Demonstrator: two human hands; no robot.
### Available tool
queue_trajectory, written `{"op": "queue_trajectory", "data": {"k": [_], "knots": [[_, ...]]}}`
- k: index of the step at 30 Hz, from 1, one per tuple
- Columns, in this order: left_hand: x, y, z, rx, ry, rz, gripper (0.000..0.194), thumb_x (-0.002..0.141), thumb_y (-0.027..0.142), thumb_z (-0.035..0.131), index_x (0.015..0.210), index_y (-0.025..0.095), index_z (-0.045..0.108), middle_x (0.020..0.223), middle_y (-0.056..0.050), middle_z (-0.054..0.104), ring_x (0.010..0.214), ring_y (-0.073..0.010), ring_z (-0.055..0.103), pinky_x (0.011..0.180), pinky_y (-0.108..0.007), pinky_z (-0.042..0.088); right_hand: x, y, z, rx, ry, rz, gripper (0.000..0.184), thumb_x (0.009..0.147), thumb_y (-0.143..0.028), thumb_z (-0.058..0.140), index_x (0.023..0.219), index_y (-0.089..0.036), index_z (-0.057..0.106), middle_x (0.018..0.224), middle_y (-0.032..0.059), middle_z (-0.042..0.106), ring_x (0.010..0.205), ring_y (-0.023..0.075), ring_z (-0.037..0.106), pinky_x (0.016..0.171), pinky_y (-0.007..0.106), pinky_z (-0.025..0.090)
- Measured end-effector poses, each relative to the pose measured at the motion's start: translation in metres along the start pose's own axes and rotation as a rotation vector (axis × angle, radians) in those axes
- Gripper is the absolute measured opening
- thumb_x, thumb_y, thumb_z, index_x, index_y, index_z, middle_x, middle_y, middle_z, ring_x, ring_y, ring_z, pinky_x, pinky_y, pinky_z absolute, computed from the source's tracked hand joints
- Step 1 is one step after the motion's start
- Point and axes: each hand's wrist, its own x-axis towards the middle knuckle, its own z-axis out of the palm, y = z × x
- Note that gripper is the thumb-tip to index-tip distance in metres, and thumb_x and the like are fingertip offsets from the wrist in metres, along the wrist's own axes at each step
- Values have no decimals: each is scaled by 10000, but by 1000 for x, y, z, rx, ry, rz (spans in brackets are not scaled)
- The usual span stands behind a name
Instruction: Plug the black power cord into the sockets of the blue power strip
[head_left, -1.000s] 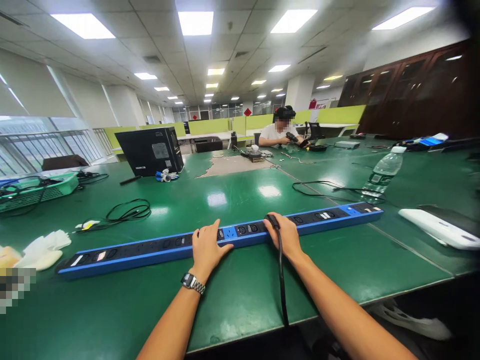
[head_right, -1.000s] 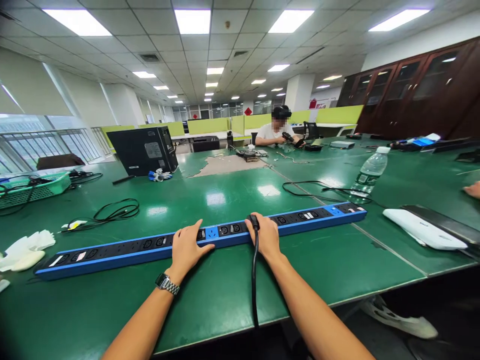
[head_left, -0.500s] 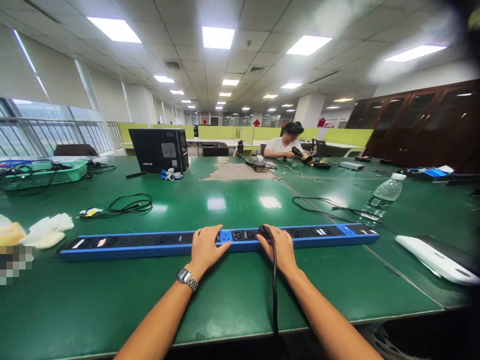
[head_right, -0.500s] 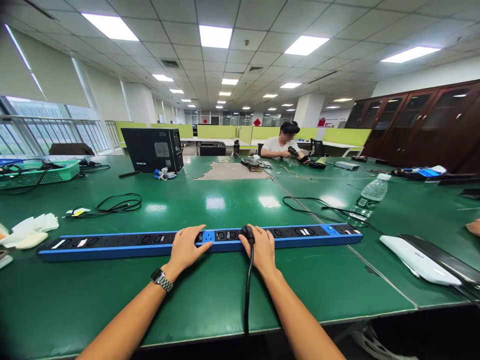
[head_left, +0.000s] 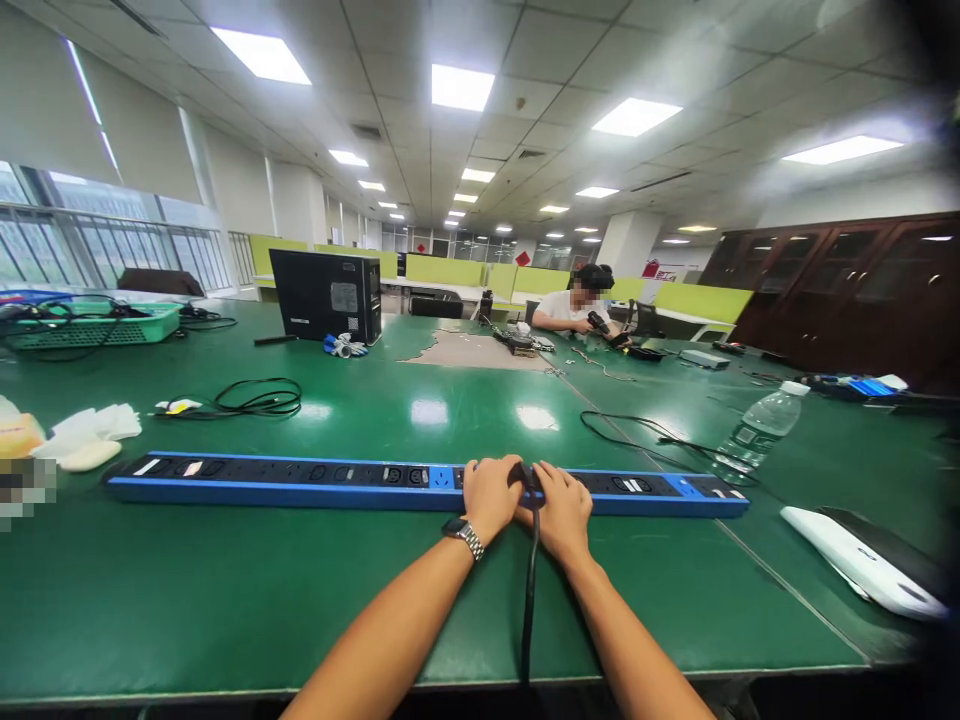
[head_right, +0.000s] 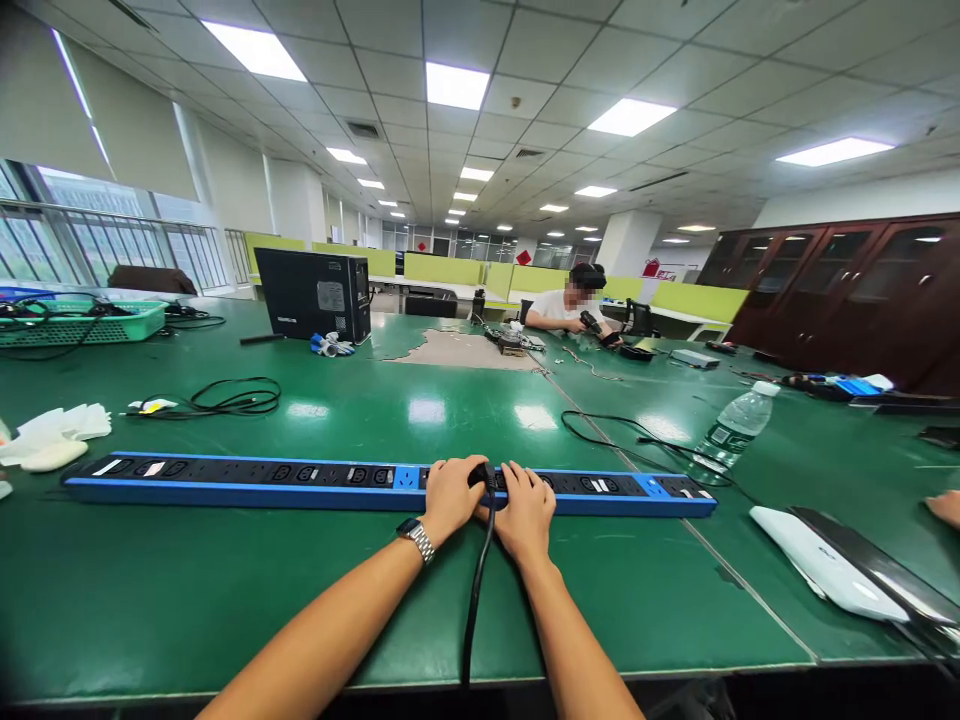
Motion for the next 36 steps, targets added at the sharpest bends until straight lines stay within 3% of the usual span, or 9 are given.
{"op": "queue_trajectory", "data": {"k": [3,6,12,16,19,29,32,34,36], "knots": [[6,0,-16,-36,61,40,365,862,186,583,1215,278,601,1093,-4,722,984,-182,649,902,-311,466,1,-3,-1,0,4,16,627,737,-552,608,1261,-211,558,1324,102,578,1230,322,436,1029,498,256],[4,-20,-51,-36,145,56,372,854,197,600,1214,295,603,1154,4,699,1061,-185,621,961,-310,438,1,-3,-1,9,-10,21,684,716,-609,622,1268,-211,557,1324,110,576,1237,326,428,1024,491,258],[-42,-132,-155,64,341,-178,395,890,369,509,1200,144,602,1136,-147,683,1052,-304,619,917,-450,470,2,2,3,54,19,-6,785,685,-746,575,1239,-190,585,1307,133,590,1205,349,454,1008,512,262],[-78,-185,-198,88,304,-221,400,837,469,522,1072,170,645,1081,-106,710,1003,-276,647,895,-404,503,2,6,7,50,46,-18,810,683,-786,533,1236,-196,585,1296,126,598,1192,348,458,990,518,274],[-88,-192,-198,99,246,-197,402,839,481,518,1068,179,653,1032,-92,726,932,-255,667,861,-378,519,1,7,8,24,46,-30,804,688,-779,536,1246,-202,575,1293,122,598,1190,340,458,978,515,287],[-67,-156,-156,210,44,-83,247,864,303,588,1097,261,659,1056,-46,721,1016,-246,626,934,-387,442,1,7,2,23,61,-43,791,713,-789,491,1221,-191,591,1285,130,605,1185,332,471,981,510,292],[-75,-156,-152,240,82,-97,369,889,320,564,1246,222,566,1157,-86,686,1123,-253,582,1047,-444,339,-3,-25,-9,147,71,-202,669,761,-684,557,1221,-199,586,1255,131,622,1158,309,516,994,488,311],[-80,-156,-150,253,115,-102,548,867,366,602,1361,191,446,1206,-110,664,1180,-263,550,1086,-469,280,-6,-66,-12,263,42,-342,559,802,-587,585,1210,-206,589,1216,116,645,1132,283,544,1000,449,329],[-83,-157,-149,271,133,-96,712,820,393,658,1420,168,347,1225,-123,655,1210,-278,529,1094,-481,262,-7,-117,-8,364,107,-304,447,854,-495,558,1183,-195,600,1158,108,668,1086,262,561,974,417,358]]}}
